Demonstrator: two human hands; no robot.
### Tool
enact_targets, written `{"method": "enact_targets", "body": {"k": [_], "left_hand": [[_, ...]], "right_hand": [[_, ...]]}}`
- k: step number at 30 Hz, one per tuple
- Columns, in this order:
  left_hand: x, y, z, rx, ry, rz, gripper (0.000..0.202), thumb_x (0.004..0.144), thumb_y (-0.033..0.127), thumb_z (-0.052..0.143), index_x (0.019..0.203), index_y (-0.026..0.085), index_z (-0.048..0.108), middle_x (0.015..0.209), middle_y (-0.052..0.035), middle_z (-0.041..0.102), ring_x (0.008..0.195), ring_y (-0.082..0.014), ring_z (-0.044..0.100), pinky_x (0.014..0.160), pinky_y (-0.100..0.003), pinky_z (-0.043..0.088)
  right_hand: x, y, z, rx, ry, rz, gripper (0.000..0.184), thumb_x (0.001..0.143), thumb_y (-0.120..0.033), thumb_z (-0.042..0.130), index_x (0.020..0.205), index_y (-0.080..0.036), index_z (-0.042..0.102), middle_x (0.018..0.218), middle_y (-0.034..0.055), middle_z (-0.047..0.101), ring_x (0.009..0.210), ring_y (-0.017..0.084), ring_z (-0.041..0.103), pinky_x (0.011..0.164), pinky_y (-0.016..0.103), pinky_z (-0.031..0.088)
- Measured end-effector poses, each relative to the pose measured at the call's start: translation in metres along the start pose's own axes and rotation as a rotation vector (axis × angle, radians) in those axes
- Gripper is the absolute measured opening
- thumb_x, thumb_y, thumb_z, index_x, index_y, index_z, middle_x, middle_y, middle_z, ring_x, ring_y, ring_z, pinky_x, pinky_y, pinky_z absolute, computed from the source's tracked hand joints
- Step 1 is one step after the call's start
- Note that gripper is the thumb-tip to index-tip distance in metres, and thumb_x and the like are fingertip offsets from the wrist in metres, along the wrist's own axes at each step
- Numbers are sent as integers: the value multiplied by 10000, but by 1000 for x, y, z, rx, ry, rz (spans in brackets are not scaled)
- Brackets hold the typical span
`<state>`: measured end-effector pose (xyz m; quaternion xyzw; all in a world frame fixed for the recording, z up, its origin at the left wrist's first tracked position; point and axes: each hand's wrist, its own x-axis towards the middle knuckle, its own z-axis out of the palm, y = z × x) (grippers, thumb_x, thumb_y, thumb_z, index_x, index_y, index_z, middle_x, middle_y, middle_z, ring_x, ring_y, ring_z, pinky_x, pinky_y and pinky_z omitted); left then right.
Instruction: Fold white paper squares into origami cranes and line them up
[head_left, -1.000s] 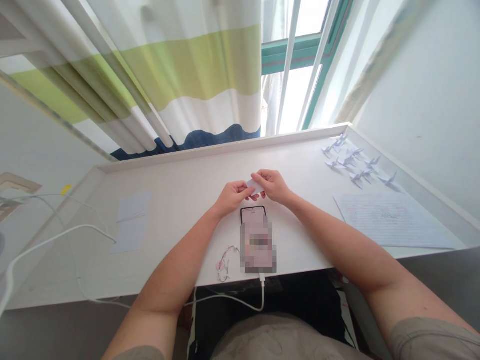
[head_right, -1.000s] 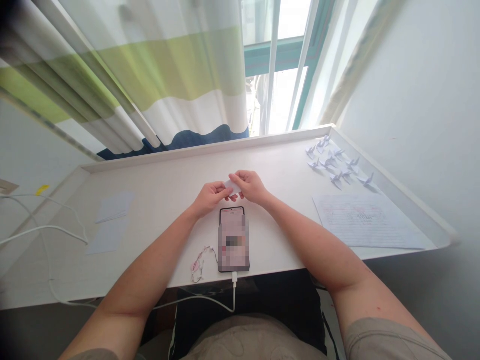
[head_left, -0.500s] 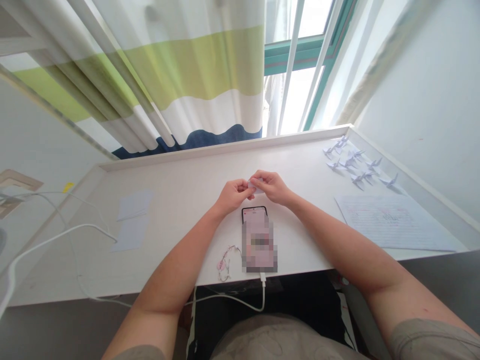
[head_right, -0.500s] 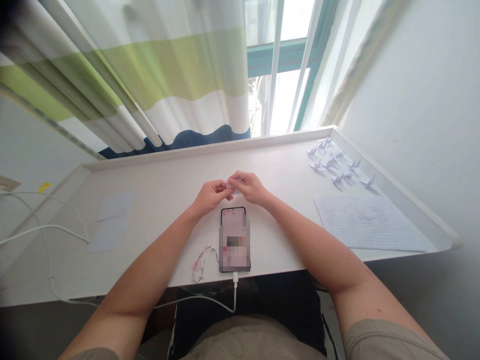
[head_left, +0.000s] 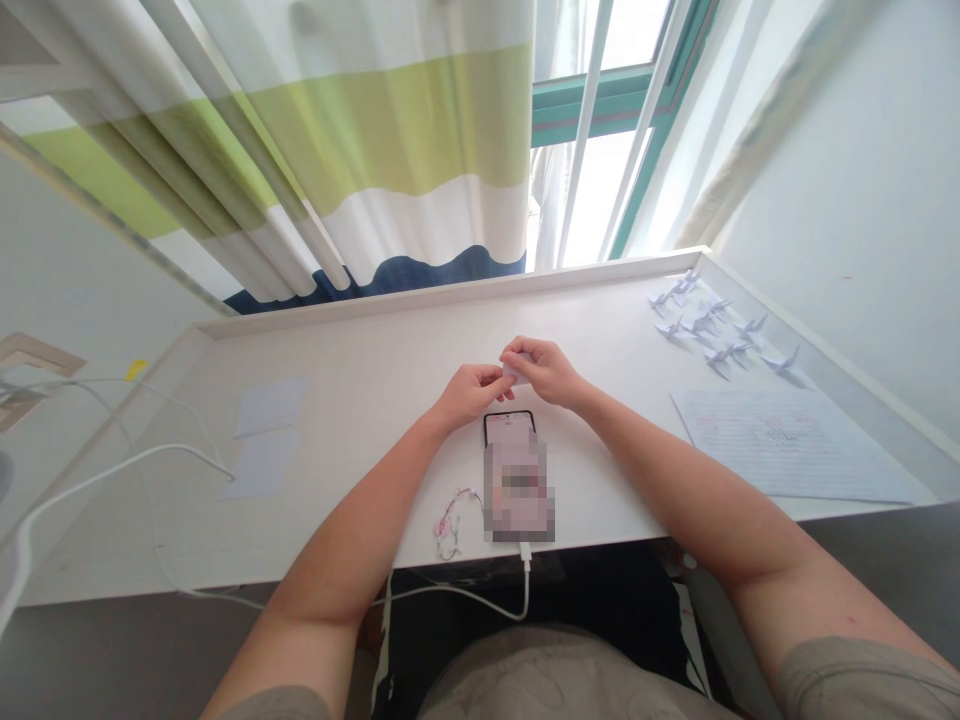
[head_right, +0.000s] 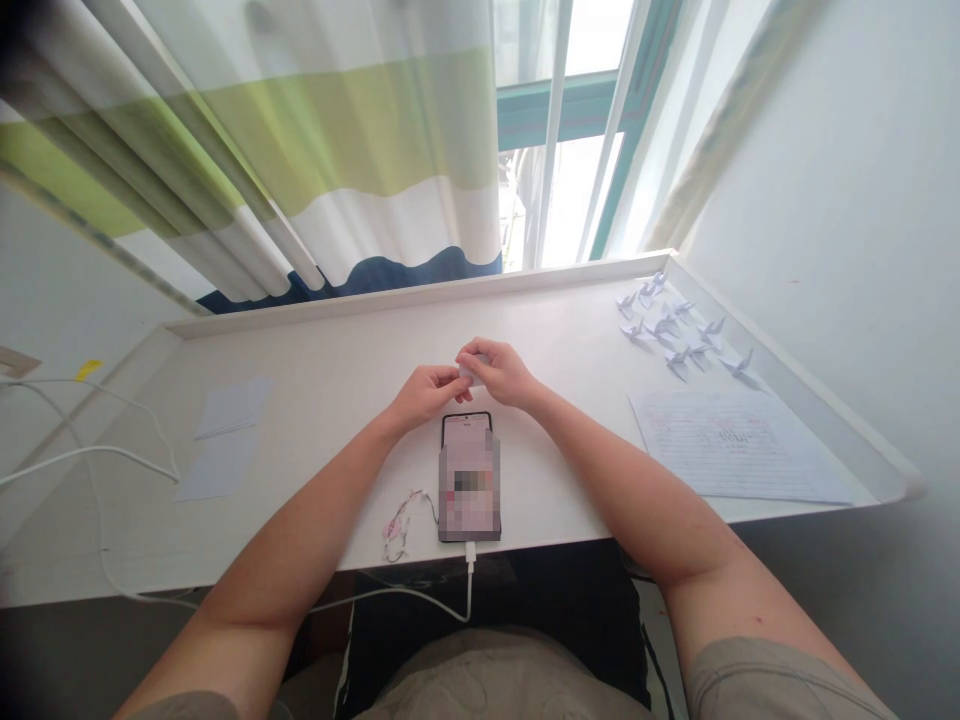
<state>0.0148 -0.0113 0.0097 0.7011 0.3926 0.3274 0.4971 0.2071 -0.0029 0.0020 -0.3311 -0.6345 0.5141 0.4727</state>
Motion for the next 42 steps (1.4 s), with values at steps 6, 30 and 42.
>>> {"method": "enact_targets", "body": {"k": [6, 30, 42], "left_hand": [[1, 2, 2, -4, 85, 30, 510, 934, 643, 737, 745, 173, 792, 775, -96, 805, 715, -195, 694, 751, -340, 535], [1, 1, -2, 4, 95, 53, 539, 963, 651, 682, 683, 194, 743, 734, -106, 792, 880, -255, 763, 903, -375, 573], [7, -10, -2, -83, 268, 94, 442, 887, 603, 754, 761, 181, 711, 709, -41, 743, 662, -169, 670, 677, -295, 515]], "right_hand": [[2, -2, 4, 1, 145, 9, 598, 850, -805, 760, 924, -219, 667, 713, -1, 691, 621, 155, 660, 606, 323, 561], [1, 0, 1, -36, 232, 12, 678, 812, -887, 719, 827, -212, 665, 594, -13, 639, 441, 110, 527, 425, 270, 410], [2, 12, 1, -119, 185, -25, 441, 988, -644, 671, 925, -208, 696, 720, 23, 713, 546, 136, 603, 508, 288, 517]]}}
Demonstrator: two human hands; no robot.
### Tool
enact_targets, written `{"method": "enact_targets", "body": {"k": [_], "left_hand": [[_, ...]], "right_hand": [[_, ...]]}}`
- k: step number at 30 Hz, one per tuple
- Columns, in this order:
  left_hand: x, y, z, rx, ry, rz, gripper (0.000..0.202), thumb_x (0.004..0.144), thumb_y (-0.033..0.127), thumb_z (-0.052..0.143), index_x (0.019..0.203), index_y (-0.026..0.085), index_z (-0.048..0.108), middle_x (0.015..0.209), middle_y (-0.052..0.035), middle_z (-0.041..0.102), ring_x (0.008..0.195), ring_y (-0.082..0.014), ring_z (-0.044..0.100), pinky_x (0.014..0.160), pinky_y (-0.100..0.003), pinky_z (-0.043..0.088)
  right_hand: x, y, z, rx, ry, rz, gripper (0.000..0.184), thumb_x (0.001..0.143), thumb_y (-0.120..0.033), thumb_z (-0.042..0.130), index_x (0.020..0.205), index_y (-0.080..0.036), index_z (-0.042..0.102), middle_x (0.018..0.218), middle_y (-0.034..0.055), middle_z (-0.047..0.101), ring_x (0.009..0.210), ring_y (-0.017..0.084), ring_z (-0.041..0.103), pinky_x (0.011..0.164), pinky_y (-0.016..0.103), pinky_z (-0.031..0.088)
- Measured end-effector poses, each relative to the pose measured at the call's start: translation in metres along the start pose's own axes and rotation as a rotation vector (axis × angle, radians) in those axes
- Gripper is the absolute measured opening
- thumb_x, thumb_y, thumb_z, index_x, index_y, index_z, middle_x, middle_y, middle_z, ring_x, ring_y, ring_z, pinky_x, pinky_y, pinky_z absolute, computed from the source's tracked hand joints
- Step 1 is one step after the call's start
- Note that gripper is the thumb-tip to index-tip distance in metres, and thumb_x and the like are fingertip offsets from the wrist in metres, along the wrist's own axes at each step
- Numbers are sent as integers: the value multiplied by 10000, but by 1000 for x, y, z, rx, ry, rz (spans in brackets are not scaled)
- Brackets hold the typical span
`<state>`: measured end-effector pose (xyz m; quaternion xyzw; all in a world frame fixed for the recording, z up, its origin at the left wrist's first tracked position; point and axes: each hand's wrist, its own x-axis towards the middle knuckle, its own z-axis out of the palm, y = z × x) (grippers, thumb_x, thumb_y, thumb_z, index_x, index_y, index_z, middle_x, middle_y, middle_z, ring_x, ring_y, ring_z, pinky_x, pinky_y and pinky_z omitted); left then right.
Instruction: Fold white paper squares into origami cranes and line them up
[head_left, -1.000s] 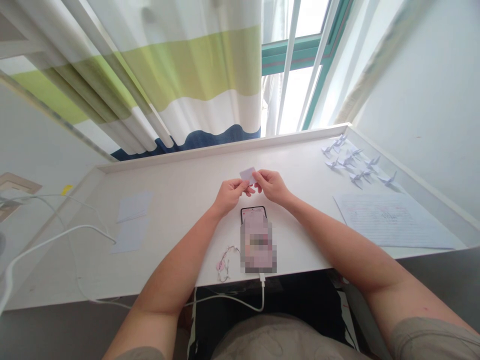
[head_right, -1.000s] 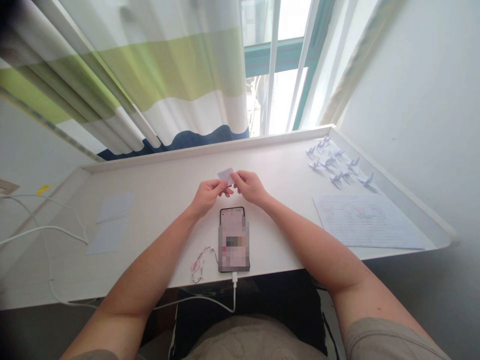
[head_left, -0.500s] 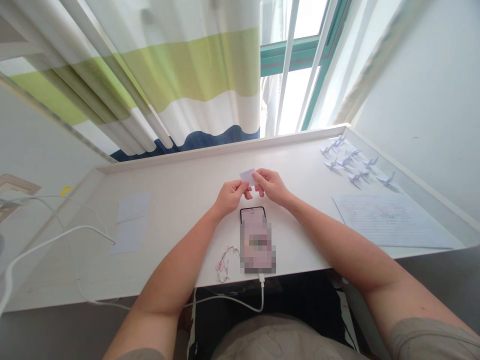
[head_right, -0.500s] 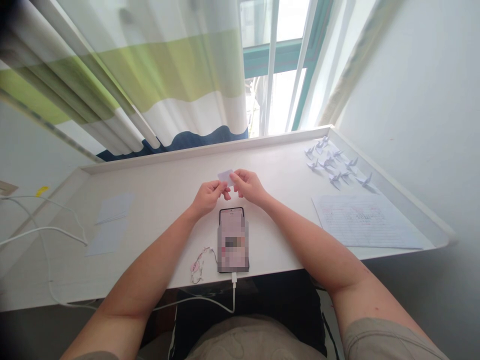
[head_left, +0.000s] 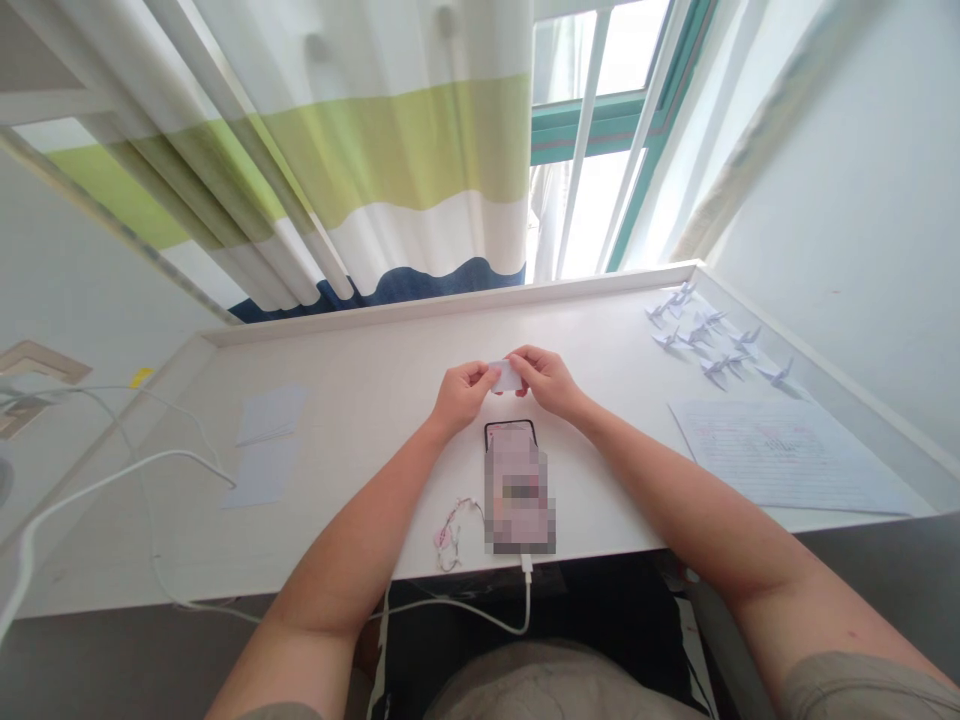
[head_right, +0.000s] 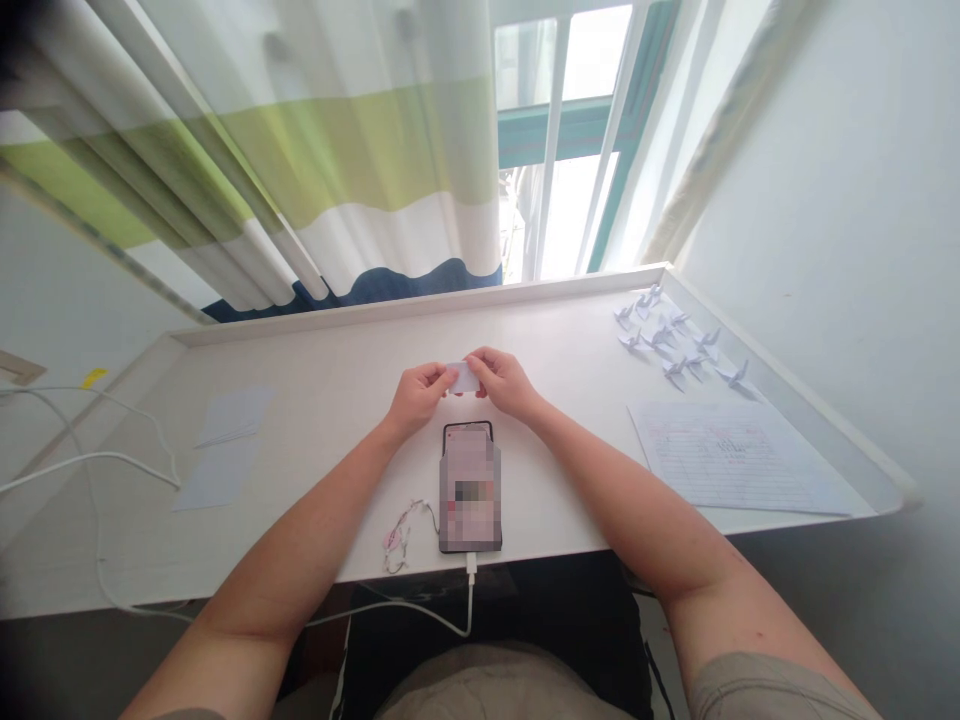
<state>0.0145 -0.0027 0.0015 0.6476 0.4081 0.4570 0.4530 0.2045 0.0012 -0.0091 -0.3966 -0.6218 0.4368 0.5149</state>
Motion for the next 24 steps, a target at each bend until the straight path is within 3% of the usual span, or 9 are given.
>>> {"method": "enact_targets", "body": {"k": [4, 8, 14, 18, 24], "left_hand": [[-1, -3, -4, 158, 19, 9, 390, 937, 539, 717, 768, 187, 725, 707, -42, 749, 662, -183, 674, 653, -297, 485], [-2, -5, -8, 434, -3, 129, 251, 1013, 385, 644, 960, 218, 824, 831, -51, 816, 737, -198, 699, 723, -312, 497], [-4, -2, -9, 664, 126, 211, 169, 998, 308, 711, 1031, 281, 874, 1020, -72, 862, 897, -247, 759, 790, -338, 531], [-5, 1, -9, 581, 149, 230, 192, 1010, 394, 722, 979, 286, 878, 990, -67, 861, 902, -238, 763, 782, -331, 544], [-1, -3, -4, 169, 78, 134, 435, 939, 630, 741, 925, 210, 855, 887, -74, 846, 809, -224, 766, 780, -335, 586]], "right_hand": [[-1, 3, 0, -192, 55, -224, 263, 1009, -457, 680, 1148, -246, 755, 1006, 58, 752, 851, 191, 714, 689, 335, 608], [-2, 2, -1, -317, -26, -404, 210, 1062, -388, 619, 1083, -264, 788, 1053, 72, 748, 964, 219, 719, 818, 404, 638], [-4, 0, 0, -349, 38, -399, 228, 1045, -440, 674, 1147, -252, 752, 1082, 83, 754, 984, 240, 730, 882, 450, 644], [-3, 1, 1, -262, 16, -309, 325, 1038, -555, 664, 1127, -260, 768, 1072, 79, 775, 1006, 248, 748, 900, 455, 644], [-2, 6, 2, -123, -5, -150, 478, 990, -687, 669, 1064, -233, 798, 984, 74, 824, 931, 246, 770, 868, 437, 620]]}}
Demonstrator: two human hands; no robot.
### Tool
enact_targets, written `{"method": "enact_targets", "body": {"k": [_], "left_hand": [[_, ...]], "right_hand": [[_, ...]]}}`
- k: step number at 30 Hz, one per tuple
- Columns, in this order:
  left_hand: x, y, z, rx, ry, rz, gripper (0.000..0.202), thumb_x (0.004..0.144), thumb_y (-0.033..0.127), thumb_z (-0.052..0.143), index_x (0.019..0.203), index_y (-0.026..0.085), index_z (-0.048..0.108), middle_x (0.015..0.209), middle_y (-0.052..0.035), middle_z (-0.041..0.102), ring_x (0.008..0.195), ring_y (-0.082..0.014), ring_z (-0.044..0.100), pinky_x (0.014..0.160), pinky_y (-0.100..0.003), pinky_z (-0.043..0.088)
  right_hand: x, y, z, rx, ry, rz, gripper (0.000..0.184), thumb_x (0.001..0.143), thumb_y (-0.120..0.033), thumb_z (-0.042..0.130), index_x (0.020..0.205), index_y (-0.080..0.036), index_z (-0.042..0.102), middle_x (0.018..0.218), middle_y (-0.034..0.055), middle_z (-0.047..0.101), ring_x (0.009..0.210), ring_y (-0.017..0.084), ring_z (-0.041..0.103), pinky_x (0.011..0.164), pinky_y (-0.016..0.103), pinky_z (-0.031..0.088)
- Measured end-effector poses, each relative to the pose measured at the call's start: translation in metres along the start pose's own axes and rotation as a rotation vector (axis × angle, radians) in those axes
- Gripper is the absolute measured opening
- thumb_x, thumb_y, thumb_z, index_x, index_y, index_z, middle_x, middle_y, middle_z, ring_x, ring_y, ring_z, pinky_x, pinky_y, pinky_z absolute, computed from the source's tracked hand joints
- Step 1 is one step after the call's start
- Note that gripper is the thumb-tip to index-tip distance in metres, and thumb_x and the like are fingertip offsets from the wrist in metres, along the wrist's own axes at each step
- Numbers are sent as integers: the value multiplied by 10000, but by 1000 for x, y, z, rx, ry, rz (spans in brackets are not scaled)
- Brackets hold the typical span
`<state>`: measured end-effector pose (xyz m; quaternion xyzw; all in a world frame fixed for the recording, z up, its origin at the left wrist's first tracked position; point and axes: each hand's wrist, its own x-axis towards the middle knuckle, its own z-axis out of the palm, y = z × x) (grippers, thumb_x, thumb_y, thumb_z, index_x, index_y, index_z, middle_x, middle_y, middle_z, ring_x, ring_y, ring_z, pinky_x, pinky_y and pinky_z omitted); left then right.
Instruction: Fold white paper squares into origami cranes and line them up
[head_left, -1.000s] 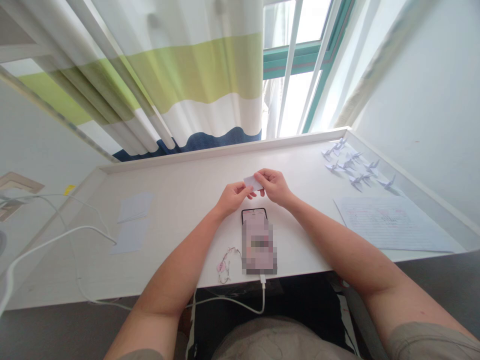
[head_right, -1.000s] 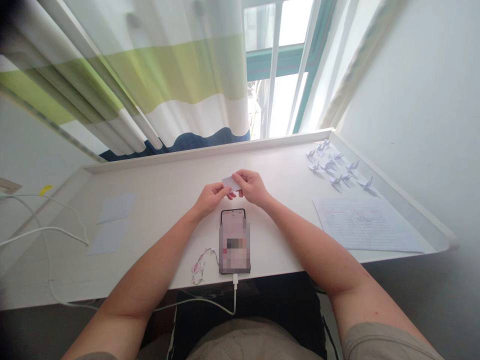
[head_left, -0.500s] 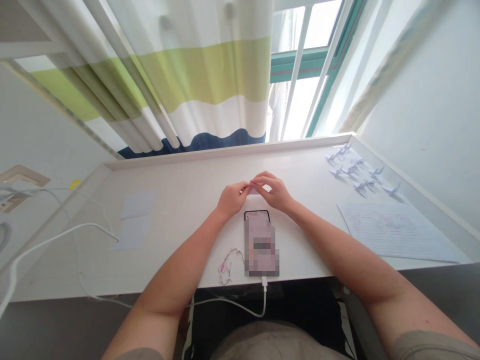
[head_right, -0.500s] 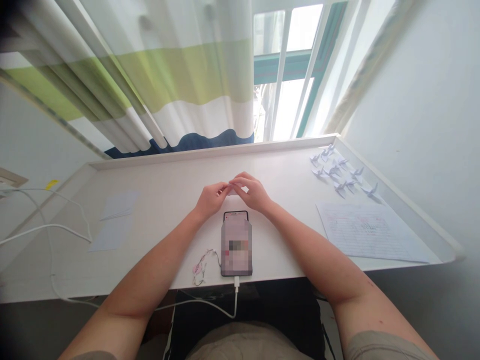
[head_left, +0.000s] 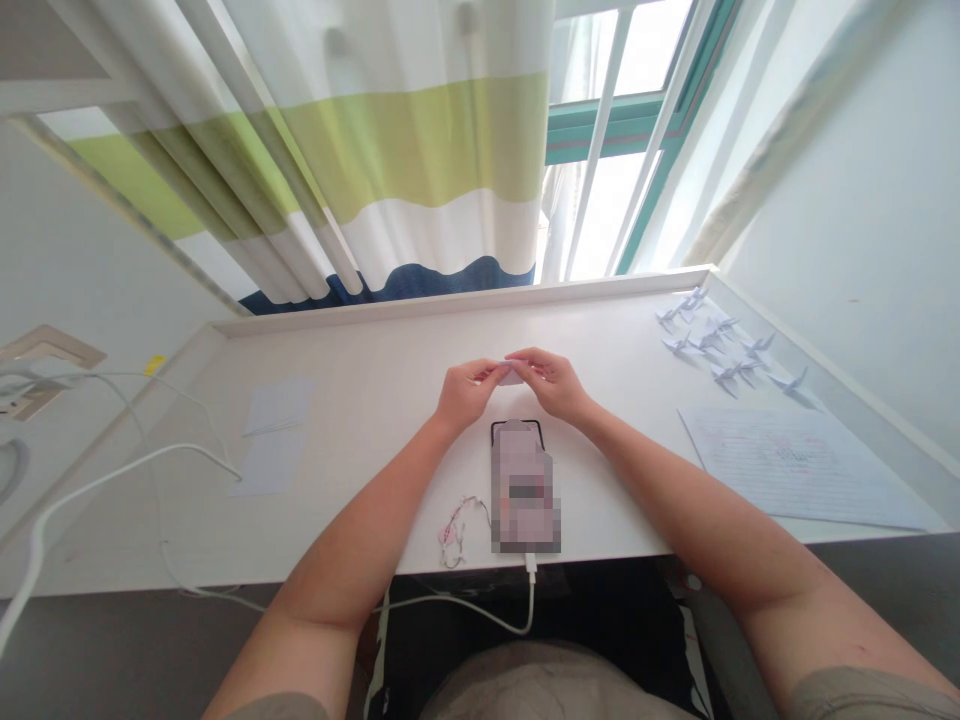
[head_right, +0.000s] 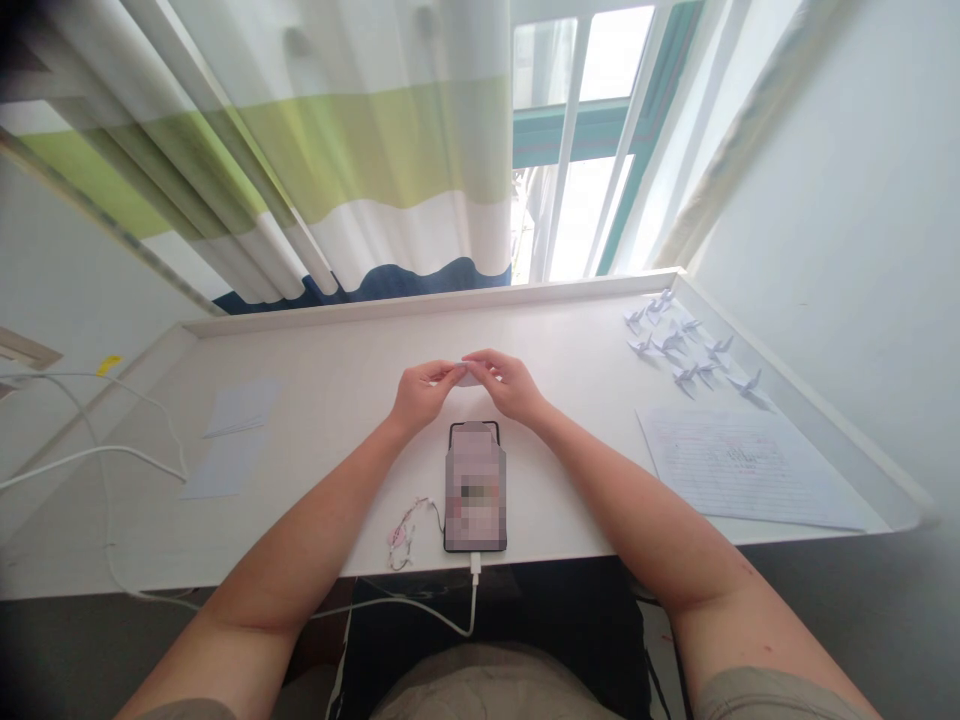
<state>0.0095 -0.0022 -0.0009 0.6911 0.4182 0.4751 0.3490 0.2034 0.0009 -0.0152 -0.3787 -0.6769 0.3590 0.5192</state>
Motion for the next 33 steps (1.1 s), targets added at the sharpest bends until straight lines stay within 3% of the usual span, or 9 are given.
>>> {"method": "enact_targets", "body": {"k": [6, 12, 15, 19, 26, 33], "left_hand": [[-4, 3, 6, -43, -99, -74, 488, 887, 666, 783, 798, 187, 805, 770, -62, 811, 714, -198, 732, 696, -302, 556], [-4, 7, 8, -110, -71, -100, 535, 874, 696, 786, 754, 175, 767, 688, -46, 760, 620, -159, 663, 596, -276, 497], [-3, 8, 9, -154, -92, -106, 532, 860, 693, 801, 755, 173, 763, 699, -57, 771, 634, -166, 687, 614, -282, 532], [-3, 12, 10, -170, -69, -122, 506, 882, 672, 786, 799, 173, 786, 738, -77, 801, 675, -194, 741, 652, -306, 584], [-2, 15, 9, -197, 7, -148, 506, 871, 673, 797, 809, 171, 785, 711, -77, 795, 670, -220, 781, 656, -326, 605], [-4, 15, 12, -280, 13, -166, 556, 831, 717, 823, 814, 164, 774, 756, -86, 817, 660, -233, 800, 627, -326, 614]], "right_hand": [[1, -8, -4, -16, 19, 41, 471, 939, -677, 730, 895, -212, 790, 865, 63, 796, 820, 209, 720, 722, 351, 562], [1, -12, -8, -59, -11, 60, 576, 937, -751, 677, 827, -190, 755, 715, 41, 733, 632, 158, 620, 599, 314, 478], [1, -14, -8, -46, -44, 82, 608, 950, -777, 644, 791, -194, 708, 642, 22, 681, 580, 147, 590, 556, 303, 453], [2, -17, -4, 68, -41, 124, 630, 933, -814, 641, 775, -204, 670, 637, 24, 678, 571, 157, 616, 546, 311, 502], [4, -14, -1, 206, 55, 202, 625, 778, -816, 813, 790, -200, 707, 658, 30, 718, 572, 157, 644, 560, 323, 553], [5, -16, -4, 241, 61, 126, 572, 855, -767, 787, 769, -205, 723, 613, 1, 677, 572, 141, 622, 569, 313, 525]]}}
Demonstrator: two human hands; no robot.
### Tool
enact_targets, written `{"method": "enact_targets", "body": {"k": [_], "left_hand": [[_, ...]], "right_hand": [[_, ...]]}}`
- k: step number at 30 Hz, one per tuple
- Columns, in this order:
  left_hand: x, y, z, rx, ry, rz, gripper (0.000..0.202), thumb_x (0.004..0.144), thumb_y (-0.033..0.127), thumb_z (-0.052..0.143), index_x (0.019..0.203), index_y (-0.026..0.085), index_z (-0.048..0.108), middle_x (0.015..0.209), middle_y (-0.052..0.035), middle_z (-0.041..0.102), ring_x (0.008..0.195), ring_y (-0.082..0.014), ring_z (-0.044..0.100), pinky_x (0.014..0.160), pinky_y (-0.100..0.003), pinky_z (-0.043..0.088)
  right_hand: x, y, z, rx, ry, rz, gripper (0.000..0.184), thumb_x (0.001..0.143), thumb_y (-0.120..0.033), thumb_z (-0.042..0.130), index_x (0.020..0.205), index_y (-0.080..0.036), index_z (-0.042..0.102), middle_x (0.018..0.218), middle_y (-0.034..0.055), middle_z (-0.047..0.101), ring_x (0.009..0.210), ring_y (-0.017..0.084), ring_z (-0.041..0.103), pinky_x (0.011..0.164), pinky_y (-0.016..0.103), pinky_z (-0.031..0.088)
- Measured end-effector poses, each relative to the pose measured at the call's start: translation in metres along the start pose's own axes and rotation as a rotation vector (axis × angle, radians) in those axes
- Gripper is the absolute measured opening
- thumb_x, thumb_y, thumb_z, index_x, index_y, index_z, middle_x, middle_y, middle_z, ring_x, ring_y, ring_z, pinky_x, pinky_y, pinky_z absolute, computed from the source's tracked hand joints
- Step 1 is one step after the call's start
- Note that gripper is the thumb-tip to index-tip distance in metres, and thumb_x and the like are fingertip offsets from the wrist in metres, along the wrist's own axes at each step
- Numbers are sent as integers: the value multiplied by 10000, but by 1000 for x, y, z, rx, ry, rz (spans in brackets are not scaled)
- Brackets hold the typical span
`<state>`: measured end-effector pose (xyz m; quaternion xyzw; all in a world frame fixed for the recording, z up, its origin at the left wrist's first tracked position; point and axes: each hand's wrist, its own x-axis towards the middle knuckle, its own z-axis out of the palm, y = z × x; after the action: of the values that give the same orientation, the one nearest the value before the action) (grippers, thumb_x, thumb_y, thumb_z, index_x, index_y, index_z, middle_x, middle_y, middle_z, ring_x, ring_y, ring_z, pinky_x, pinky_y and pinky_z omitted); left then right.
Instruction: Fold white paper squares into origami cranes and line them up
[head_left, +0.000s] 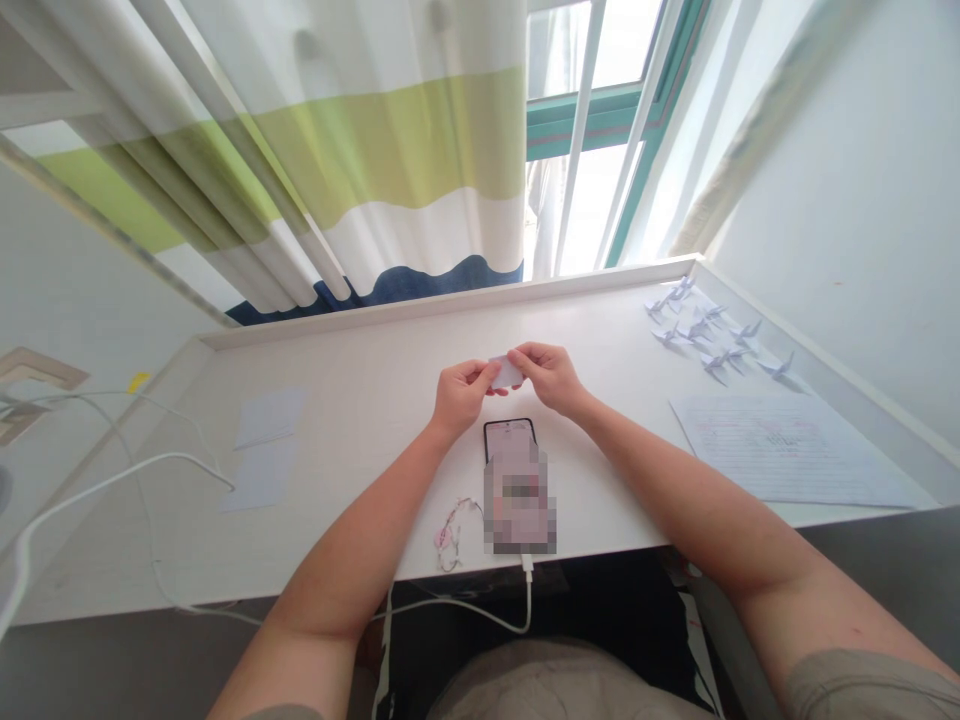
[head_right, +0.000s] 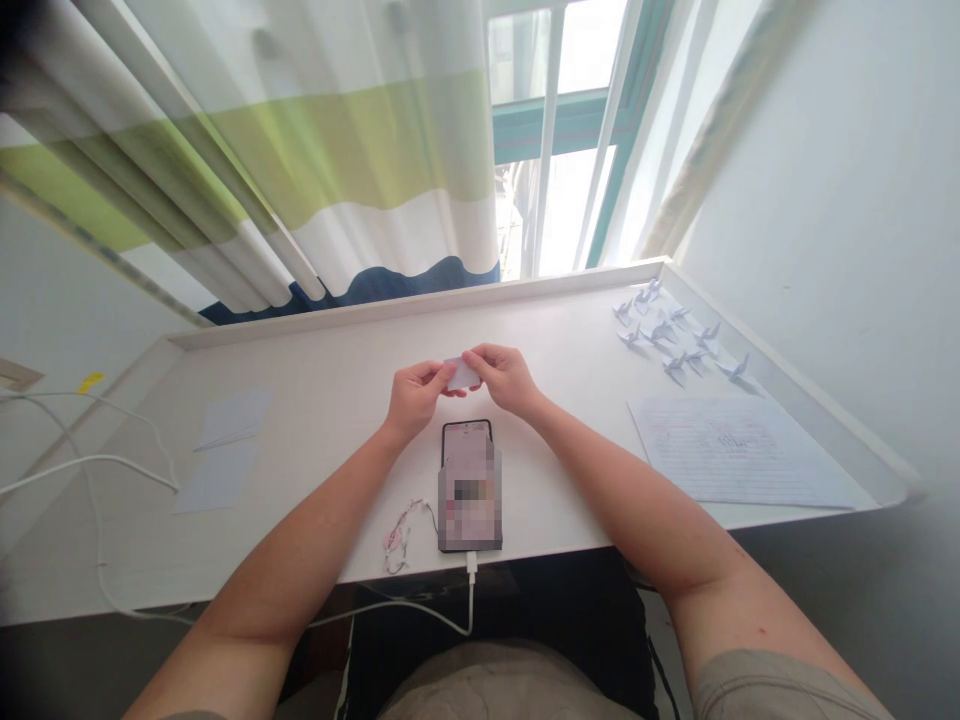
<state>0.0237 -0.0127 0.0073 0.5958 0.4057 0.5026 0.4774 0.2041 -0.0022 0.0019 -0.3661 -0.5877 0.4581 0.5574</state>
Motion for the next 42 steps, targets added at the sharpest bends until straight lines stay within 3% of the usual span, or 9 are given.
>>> {"method": "enact_targets", "body": {"k": [6, 10, 16, 21, 25, 32, 38, 40, 42], "left_hand": [[0, 0, 2, -19, 18, -17, 602, 794, 761, 832, 812, 164, 757, 738, -65, 796, 640, -230, 798, 608, -319, 623], [1, -3, 2, -40, 28, -63, 625, 779, 782, 829, 848, 165, 749, 748, -63, 790, 622, -227, 792, 586, -318, 616], [1, -6, 3, -72, -25, -135, 648, 804, 803, 792, 900, 168, 707, 804, -89, 811, 666, -234, 808, 613, -321, 625], [-1, -3, 4, -128, -152, -212, 647, 750, 757, 874, 908, 159, 685, 841, -136, 834, 697, -247, 814, 693, -367, 654], [-1, -1, 4, -136, -136, -192, 604, 755, 716, 894, 843, 159, 678, 817, -144, 832, 711, -246, 808, 749, -403, 665], [3, -1, -6, -81, -206, -194, 526, 795, 646, 882, 759, 178, 645, 765, -112, 817, 680, -206, 779, 722, -348, 617], [5, -3, -10, 42, -212, -180, 477, 859, 638, 796, 784, 177, 696, 706, -80, 779, 522, -155, 675, 527, -276, 459], [8, -6, -10, 67, -165, -131, 461, 863, 626, 787, 774, 186, 685, 693, -67, 760, 530, -147, 646, 530, -276, 450], [10, -9, -13, 107, -117, -87, 437, 875, 605, 772, 762, 194, 674, 655, -46, 724, 541, -142, 614, 560, -280, 461]], "right_hand": [[1, -2, -1, 46, -17, 54, 586, 871, -790, 756, 811, -207, 741, 650, 3, 692, 551, 140, 635, 555, 310, 550], [2, -1, -2, 75, 17, 106, 688, 907, -871, 630, 837, -197, 743, 681, 29, 710, 520, 142, 621, 524, 319, 555], [1, 1, 0, -52, 27, 51, 651, 813, -871, 740, 765, -226, 665, 573, -12, 643, 461, 125, 528, 454, 291, 441], [5, 0, 0, -93, 85, 20, 655, 812, -888, 721, 763, -240, 629, 543, -36, 554, 453, 118, 466, 422, 283, 353], [4, 1, -1, -82, 72, 84, 681, 810, -923, 684, 781, -248, 602, 483, -64, 499, 384, 104, 409, 374, 270, 293], [1, 2, -1, -75, 4, 101, 610, 805, -831, 775, 839, -237, 641, 553, -36, 595, 426, 117, 496, 374, 258, 355], [4, 13, -1, -139, 23, 54, 515, 911, -743, 724, 854, -232, 691, 530, -45, 540, 438, 122, 446, 414, 281, 352], [4, 15, -4, -216, 40, 38, 463, 990, -679, 657, 964, -222, 726, 576, -31, 572, 463, 138, 483, 438, 292, 399], [4, 16, -10, -330, 61, -75, 383, 1040, -563, 622, 1170, -224, 743, 786, 31, 702, 616, 185, 625, 545, 334, 532]]}}
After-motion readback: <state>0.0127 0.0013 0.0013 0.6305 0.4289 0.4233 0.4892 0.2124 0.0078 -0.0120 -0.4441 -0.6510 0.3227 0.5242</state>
